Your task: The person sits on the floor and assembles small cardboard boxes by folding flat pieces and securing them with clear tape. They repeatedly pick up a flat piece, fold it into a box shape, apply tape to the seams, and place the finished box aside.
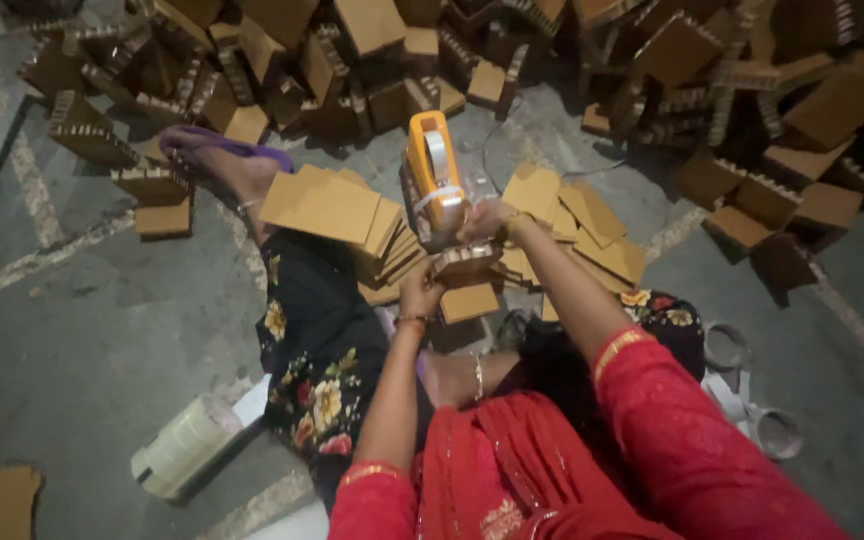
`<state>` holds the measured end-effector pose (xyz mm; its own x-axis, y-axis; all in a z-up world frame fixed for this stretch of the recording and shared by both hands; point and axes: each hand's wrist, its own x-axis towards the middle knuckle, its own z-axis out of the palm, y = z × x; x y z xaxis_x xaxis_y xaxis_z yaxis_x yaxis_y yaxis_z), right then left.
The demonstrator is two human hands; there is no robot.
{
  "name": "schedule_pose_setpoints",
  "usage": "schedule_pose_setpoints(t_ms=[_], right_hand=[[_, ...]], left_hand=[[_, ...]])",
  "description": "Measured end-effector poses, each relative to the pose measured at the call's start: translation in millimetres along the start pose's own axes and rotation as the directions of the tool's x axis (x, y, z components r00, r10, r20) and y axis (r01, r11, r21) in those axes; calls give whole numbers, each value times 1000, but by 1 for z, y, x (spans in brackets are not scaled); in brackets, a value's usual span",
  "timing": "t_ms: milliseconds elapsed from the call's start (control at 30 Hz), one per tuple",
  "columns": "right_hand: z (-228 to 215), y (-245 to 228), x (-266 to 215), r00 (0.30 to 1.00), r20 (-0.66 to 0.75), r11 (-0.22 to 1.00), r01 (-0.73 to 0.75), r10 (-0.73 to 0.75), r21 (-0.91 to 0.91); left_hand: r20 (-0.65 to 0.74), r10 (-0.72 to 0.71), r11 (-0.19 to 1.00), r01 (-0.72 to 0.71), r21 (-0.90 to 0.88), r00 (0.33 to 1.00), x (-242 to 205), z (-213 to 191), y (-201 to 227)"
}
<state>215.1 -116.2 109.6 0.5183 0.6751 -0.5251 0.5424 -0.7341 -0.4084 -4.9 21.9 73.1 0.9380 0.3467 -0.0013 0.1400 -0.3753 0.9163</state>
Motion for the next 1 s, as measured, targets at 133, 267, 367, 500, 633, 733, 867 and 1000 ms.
schedule_pose_setpoints(t_ms=[133,267,367,500,633,733,867,1000], right_hand=[[13,3,-86,990,-86,883,135,-107,449],[36,-4,-161,981,-189,580,184,-53,794],[57,20,-183,966,-254,466,245,-44,850],[77,52,-172,948,-316,441,272,29,855],[106,35,-153,894,-295,-94,280,-338,955],[129,-21,-147,963,-193,-49,187,-190,981],[137,-53,-152,916,-373,42,371,146,928],[85,-30,-155,799,-546,426,416,250,804]], left_hand=[[-47,588,808,-583,80,808,-24,-25,42],[170,705,676,-725,135,689,-53,-38,73],[270,784,536,-829,160,558,-68,-27,82],[241,689,688,-721,83,684,-82,-10,86],[-396,395,848,-494,-189,829,-74,3,70],[-511,153,730,-446,-519,846,-55,5,51],[-338,282,789,-417,-450,898,-51,2,39],[122,567,762,-463,-453,814,-40,-56,48]])
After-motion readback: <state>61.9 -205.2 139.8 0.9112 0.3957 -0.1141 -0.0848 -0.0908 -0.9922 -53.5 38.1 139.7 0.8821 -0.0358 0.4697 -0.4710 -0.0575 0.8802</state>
